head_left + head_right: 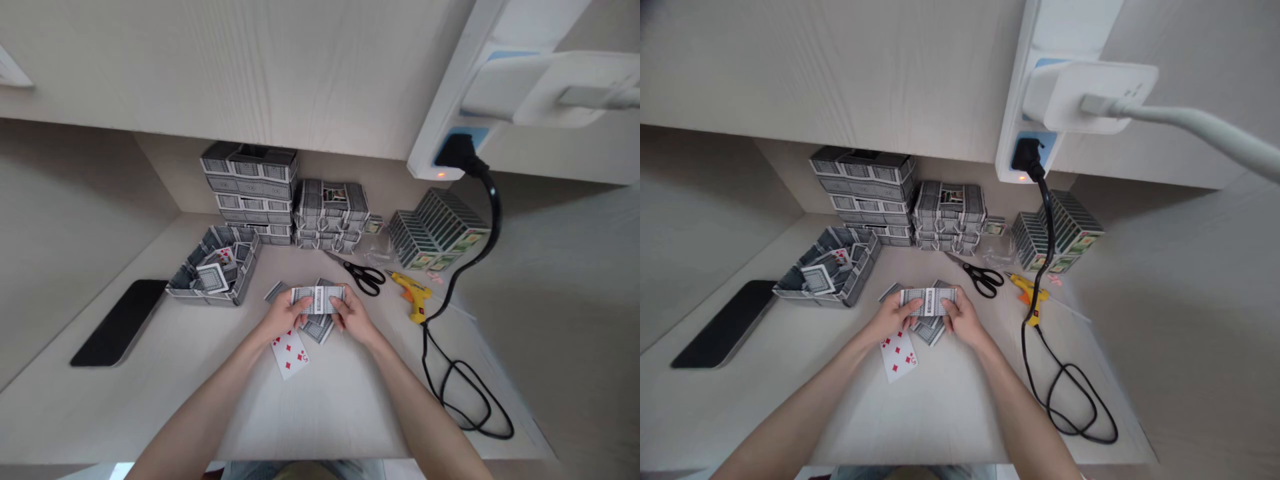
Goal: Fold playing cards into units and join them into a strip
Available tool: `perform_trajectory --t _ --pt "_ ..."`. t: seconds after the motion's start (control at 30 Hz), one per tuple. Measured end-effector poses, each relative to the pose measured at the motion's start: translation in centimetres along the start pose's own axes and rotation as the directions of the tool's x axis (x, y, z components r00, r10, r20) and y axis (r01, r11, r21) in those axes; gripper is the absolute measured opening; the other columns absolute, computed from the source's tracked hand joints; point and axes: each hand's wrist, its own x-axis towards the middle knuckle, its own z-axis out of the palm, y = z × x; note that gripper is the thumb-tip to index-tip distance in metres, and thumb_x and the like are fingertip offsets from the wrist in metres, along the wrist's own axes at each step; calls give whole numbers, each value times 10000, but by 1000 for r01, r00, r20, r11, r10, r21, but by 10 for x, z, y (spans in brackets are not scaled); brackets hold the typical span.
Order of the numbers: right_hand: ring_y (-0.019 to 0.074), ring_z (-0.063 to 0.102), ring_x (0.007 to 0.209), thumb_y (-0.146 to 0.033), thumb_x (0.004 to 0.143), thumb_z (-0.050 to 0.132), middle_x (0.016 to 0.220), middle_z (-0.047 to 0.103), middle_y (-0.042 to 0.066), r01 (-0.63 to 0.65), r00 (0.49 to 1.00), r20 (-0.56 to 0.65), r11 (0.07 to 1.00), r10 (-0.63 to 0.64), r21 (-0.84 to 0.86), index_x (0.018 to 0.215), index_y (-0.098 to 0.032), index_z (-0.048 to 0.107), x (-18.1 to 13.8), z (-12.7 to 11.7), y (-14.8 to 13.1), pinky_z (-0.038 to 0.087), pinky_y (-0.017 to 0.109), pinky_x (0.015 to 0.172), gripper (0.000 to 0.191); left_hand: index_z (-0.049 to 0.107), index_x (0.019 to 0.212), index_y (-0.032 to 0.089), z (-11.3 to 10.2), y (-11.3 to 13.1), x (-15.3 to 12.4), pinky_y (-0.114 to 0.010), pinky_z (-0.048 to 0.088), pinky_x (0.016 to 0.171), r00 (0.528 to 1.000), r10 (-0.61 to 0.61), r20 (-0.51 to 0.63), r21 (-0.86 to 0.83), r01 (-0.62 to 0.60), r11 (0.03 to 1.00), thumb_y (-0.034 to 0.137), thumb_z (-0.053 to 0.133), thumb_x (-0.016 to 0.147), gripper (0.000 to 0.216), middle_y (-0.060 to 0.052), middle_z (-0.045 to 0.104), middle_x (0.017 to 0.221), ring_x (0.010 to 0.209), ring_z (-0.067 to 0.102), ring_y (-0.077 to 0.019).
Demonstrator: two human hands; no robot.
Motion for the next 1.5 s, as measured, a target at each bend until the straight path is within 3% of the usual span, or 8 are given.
perform_trajectory --t 0.17,0.33,0.5,0.73,1.13,1.5 --pt "125 570 406 -461 738 585 630 599 -30 -119 988 117 983 103 140 956 -206 472 -1 -6 -12 420 203 323 354 491 679 143 -8 1 3 -169 303 311 1000 -18 14 -101 20 995 406 615 692 290 53 507 416 306 412 -57" --pt "183 644 538 -456 746 566 713 652 30 -148 980 170 955 106 257 968 -187 538 -1 -10 -16 499 264 419 350 498 678 141 -17 7 3 -171 329 326 999 -52 2 -175 52 983 377 638 677 275 44 523 425 333 448 -67" --pt "188 643 509 -404 736 597 617 648 31 -128 980 179 959 84 252 847 -160 580 -3 -9 -15 512 275 438 269 504 677 136 -18 8 3 -165 316 322 998 -61 25 -190 65 980 360 634 685 259 39 528 428 320 429 -55" --pt "181 617 439 -424 720 595 528 638 33 -131 983 156 964 96 232 816 -133 610 -5 -11 -16 499 268 417 307 494 661 141 -19 7 4 -171 317 337 998 -58 32 -169 63 984 378 625 689 272 37 526 430 331 433 -59" --pt "189 643 497 -457 759 573 548 664 64 -155 969 226 962 103 227 777 -126 612 -6 -11 -16 503 264 442 334 505 658 143 -24 12 2 -175 278 331 996 -70 47 -145 76 986 353 630 688 246 48 500 399 309 398 -52" --pt "172 650 517 -343 775 588 607 673 46 -164 962 252 963 108 214 938 -126 623 -6 -17 -15 520 247 453 274 514 705 142 -23 14 1 -176 299 342 995 -75 65 -173 85 981 337 634 685 230 56 503 415 317 405 -51"
